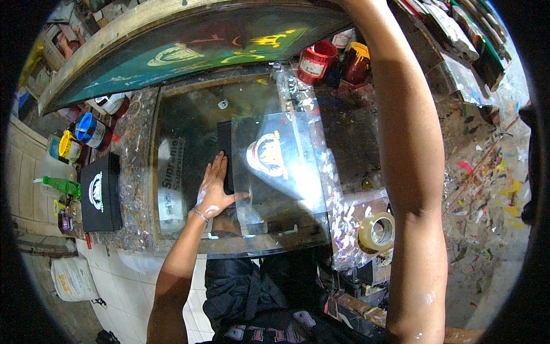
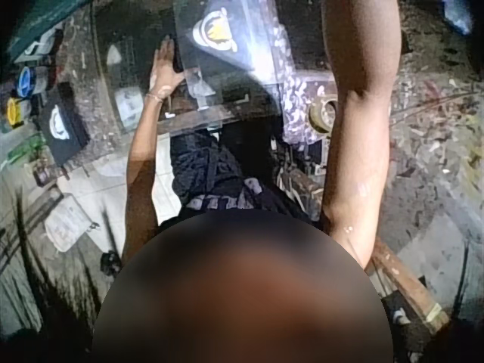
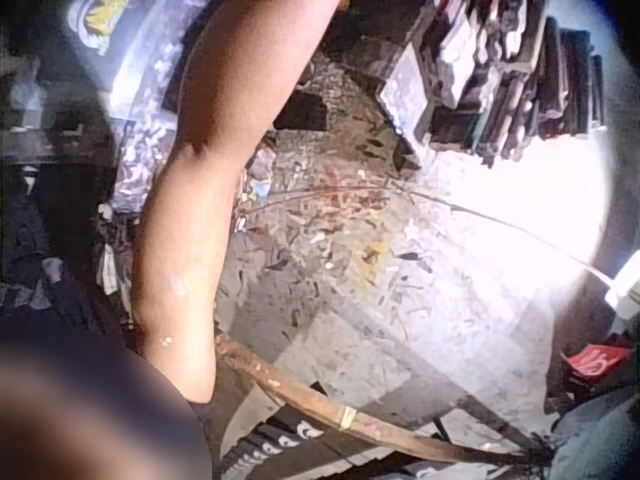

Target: The person performs screen printing on black t-shirts. They place a t-shirt under a screen, pour yellow ink onto the screen, and use a squeegee to pull the ink across the mesh. After each print, they lift the screen, remove the printed t-shirt, and place a new one underneath to repeat the process.

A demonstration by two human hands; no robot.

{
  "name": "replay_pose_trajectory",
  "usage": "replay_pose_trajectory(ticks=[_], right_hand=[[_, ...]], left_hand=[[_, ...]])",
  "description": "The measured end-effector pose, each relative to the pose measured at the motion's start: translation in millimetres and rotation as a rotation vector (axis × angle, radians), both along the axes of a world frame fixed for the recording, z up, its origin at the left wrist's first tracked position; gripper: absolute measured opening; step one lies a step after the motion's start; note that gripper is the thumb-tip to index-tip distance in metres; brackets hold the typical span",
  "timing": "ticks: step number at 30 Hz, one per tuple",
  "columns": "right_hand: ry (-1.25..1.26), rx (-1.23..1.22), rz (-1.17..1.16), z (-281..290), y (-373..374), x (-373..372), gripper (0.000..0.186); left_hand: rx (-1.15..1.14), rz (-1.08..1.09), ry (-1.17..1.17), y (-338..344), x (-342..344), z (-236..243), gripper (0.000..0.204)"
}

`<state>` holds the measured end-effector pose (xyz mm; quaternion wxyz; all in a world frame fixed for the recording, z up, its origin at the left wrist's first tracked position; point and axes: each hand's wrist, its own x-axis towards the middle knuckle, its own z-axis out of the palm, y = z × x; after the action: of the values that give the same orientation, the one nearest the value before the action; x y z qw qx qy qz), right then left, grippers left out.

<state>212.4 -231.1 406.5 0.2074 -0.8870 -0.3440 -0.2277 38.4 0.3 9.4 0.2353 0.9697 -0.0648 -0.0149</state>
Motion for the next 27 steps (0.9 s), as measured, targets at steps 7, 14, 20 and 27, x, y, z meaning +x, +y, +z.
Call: replay_pose_trajectory(ticks=[7,14,20,27], right_hand=[[0.003,0.005,-0.015,1,0,1,0.066],[-0.045,-0.034,0.03,-8,3,-1,0.064],[-0.429,-0.014,0.094,-114,-23,-57,0.061],[-0.039,-0.129,0.145,-281,-51,-182,0.052]], left_hand=[[-0.457,0.31,-0.162,-88,-9,36,0.034],[-0.894,0.109,-0.201,-150,-4,135,0.065],[0.4,0.18,-0.817,5,-18,248,0.085],[0.251,0.012,-0.283,-17,-89,108,0.048]])
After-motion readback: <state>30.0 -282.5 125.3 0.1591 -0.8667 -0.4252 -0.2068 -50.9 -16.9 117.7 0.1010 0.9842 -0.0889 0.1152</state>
